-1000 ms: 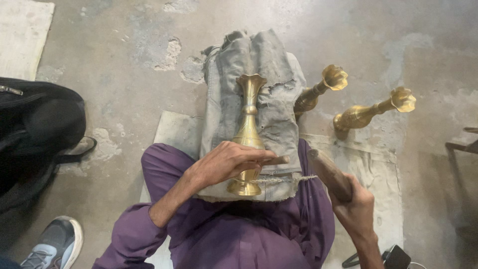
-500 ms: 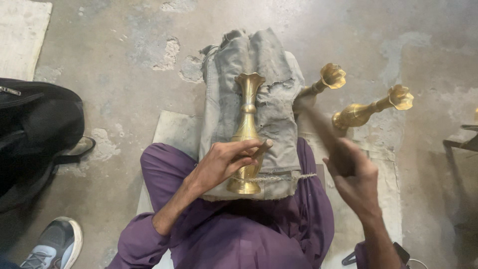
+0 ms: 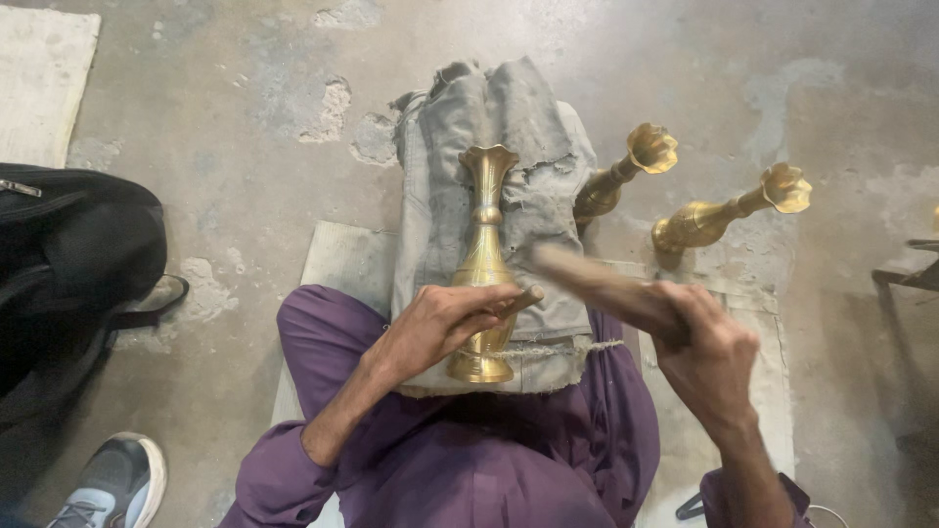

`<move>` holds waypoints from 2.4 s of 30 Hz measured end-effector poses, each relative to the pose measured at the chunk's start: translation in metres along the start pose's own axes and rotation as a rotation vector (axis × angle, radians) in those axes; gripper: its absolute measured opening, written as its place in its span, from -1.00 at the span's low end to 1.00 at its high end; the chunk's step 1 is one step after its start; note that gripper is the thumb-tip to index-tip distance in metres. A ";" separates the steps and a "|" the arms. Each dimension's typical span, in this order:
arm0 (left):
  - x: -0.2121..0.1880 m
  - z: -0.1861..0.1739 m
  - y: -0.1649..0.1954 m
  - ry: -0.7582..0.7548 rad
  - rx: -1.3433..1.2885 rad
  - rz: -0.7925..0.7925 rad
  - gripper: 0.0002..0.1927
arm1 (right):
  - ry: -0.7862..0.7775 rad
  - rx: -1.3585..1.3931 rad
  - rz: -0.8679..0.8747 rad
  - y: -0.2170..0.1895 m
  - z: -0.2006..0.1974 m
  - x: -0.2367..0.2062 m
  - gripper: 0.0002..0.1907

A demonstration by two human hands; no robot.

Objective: The person sits on the floor with a brass vase held on a cloth-covered sand bag on their lap. They hold a punch against the vase surface and strike it with a wooden mallet, working around the body to hammer a decorative pattern into the brass, repositioning the vase and punch repeatedly.

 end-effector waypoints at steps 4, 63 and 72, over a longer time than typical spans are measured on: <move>0.001 0.000 0.002 -0.045 0.024 0.002 -0.51 | -0.061 0.025 0.027 0.004 -0.001 -0.005 -0.47; -0.020 0.018 -0.023 0.153 -0.035 0.120 -0.57 | -0.024 0.091 0.020 -0.015 -0.026 -0.002 -0.49; -0.026 0.021 -0.028 0.192 -0.068 0.082 -0.57 | -0.091 -0.181 -0.033 -0.028 -0.023 0.001 -0.42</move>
Point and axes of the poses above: each hand's wrist, its own x-axis towards the middle knuckle, its own z-axis out of the palm, y = z × x, the point moved 2 cm from there along x, towards the middle knuckle, and after that the axes turned 7 degrees about x, right-handed, at the moved point
